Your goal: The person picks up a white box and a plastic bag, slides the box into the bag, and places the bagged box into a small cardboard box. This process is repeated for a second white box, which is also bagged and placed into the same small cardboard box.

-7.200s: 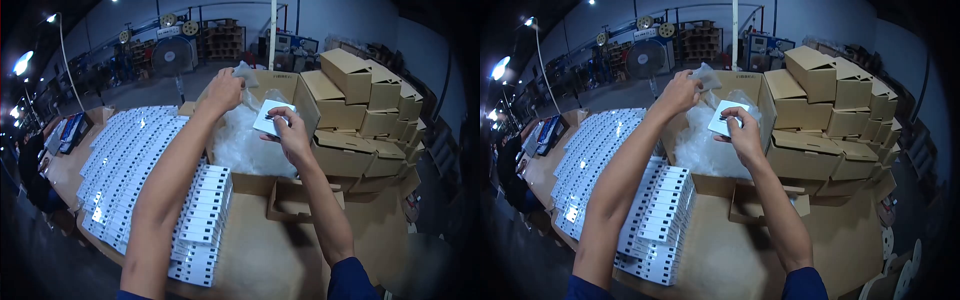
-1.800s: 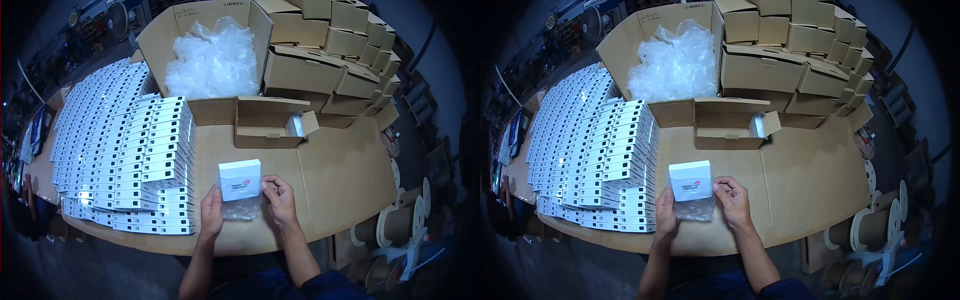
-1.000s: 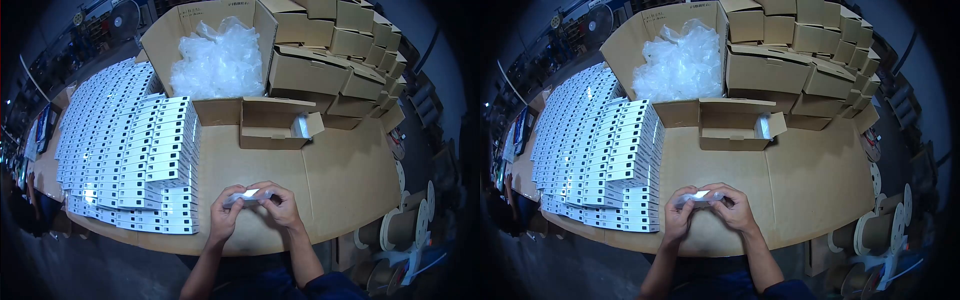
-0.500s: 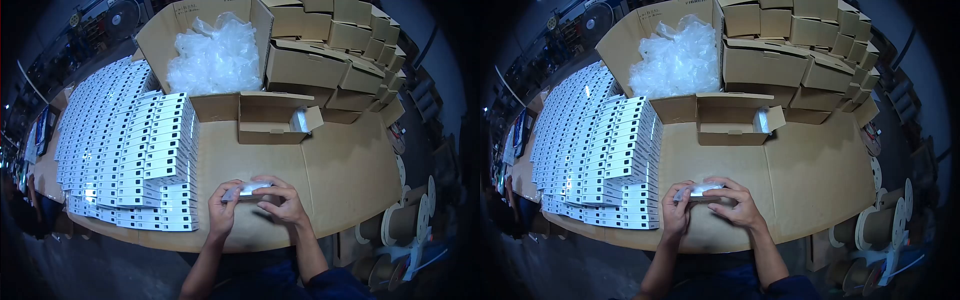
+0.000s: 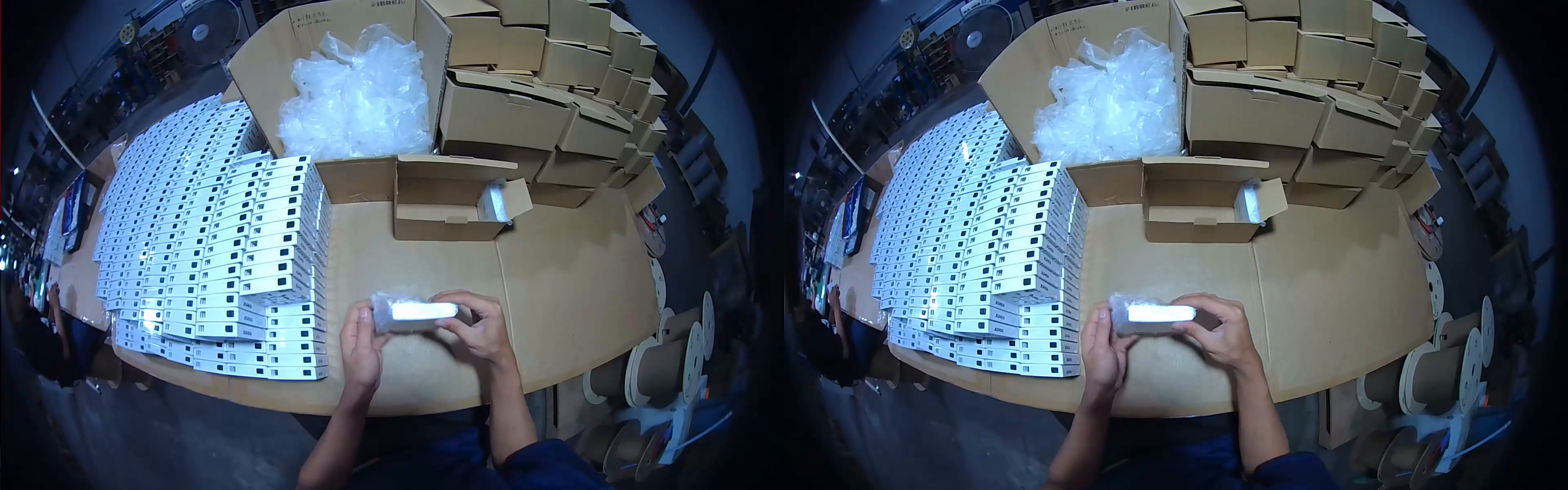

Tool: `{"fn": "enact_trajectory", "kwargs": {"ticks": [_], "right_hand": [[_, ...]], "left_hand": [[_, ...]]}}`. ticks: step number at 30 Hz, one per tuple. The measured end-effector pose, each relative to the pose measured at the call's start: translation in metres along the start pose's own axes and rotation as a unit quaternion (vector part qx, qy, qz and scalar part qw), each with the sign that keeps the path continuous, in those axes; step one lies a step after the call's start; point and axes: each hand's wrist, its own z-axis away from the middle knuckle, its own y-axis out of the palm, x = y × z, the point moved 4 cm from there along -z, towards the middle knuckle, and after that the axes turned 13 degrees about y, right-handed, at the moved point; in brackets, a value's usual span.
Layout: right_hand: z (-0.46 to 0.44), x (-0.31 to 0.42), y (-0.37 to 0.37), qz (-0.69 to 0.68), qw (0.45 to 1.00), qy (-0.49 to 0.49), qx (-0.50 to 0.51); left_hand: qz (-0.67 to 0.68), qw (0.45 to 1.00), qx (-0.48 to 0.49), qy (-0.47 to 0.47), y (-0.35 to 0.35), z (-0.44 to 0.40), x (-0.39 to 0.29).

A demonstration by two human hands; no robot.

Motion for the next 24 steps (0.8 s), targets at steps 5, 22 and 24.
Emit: {"fn": "enact_trajectory", "kwargs": {"ticks": [5, 22, 24], "right_hand": [[-0.003, 0.015, -0.007, 0.074, 0.995, -0.048, -0.034], [0.001, 0.024, -0.005, 0.082, 0.991, -0.096, -0.05], [0.001, 0.021, -0.006, 0.09, 0.993, -0.076, 0.012]], "left_hand": [[-0.464, 0.766, 0.235, 0.378, 0.028, 0.012, -0.046], [-0.262, 0.887, 0.285, 0.253, 0.02, -0.014, -0.035], [-0.26, 0.885, 0.298, 0.246, 0.019, -0.018, -0.036]]}}
